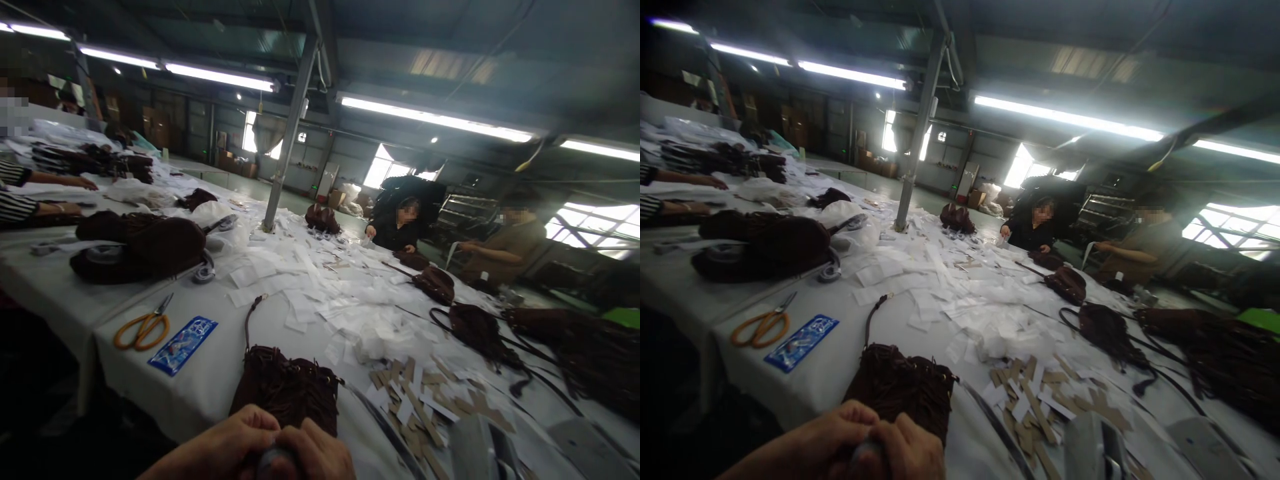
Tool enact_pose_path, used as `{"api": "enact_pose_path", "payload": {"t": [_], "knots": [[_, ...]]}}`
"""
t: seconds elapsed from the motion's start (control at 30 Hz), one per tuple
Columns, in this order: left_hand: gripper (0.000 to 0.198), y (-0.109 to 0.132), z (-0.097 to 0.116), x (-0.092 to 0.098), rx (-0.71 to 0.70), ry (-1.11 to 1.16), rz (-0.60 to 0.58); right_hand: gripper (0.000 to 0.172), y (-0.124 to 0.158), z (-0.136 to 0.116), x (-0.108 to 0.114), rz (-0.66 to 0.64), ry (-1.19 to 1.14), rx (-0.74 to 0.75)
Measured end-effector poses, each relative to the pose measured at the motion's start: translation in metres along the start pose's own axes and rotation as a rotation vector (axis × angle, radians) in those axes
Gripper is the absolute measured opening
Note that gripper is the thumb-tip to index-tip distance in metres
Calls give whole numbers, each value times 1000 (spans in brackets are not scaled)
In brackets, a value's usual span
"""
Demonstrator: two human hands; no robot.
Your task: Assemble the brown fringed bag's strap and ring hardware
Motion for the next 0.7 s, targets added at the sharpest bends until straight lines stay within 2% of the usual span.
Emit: {"api": "enact_pose_path", "payload": {"t": [0.13,0.27,0.33,0.4,0.47,0.53,0.7], "knots": [[25,11,5,-18,15,106,-38,36,-5,10,0,-7,-172,-222],[43,13,6,-22,56,199,-68,32,0,19,-3,21,-237,-411],[50,12,6,-23,-17,109,-145,34,6,22,-5,75,-237,-457],[50,10,7,-22,-158,1,-166,36,13,25,-7,133,-220,-502],[50,5,5,-20,-256,-42,-119,38,20,29,-9,176,-186,-533],[52,-2,2,-18,-288,-45,-54,41,27,32,-12,189,-157,-545],[52,-11,-4,-17,-177,11,51,43,34,40,-21,126,-185,-591]]}}
Point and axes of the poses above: each hand's wrist, its own y-axis away from the middle knuckle, its own x-axis out of the back of the hand, z = x × y, the point moved 5 cm from there along -y, towards the middle knuckle, and after that the axes turned 15 degrees about z, right-handed, at the moved point
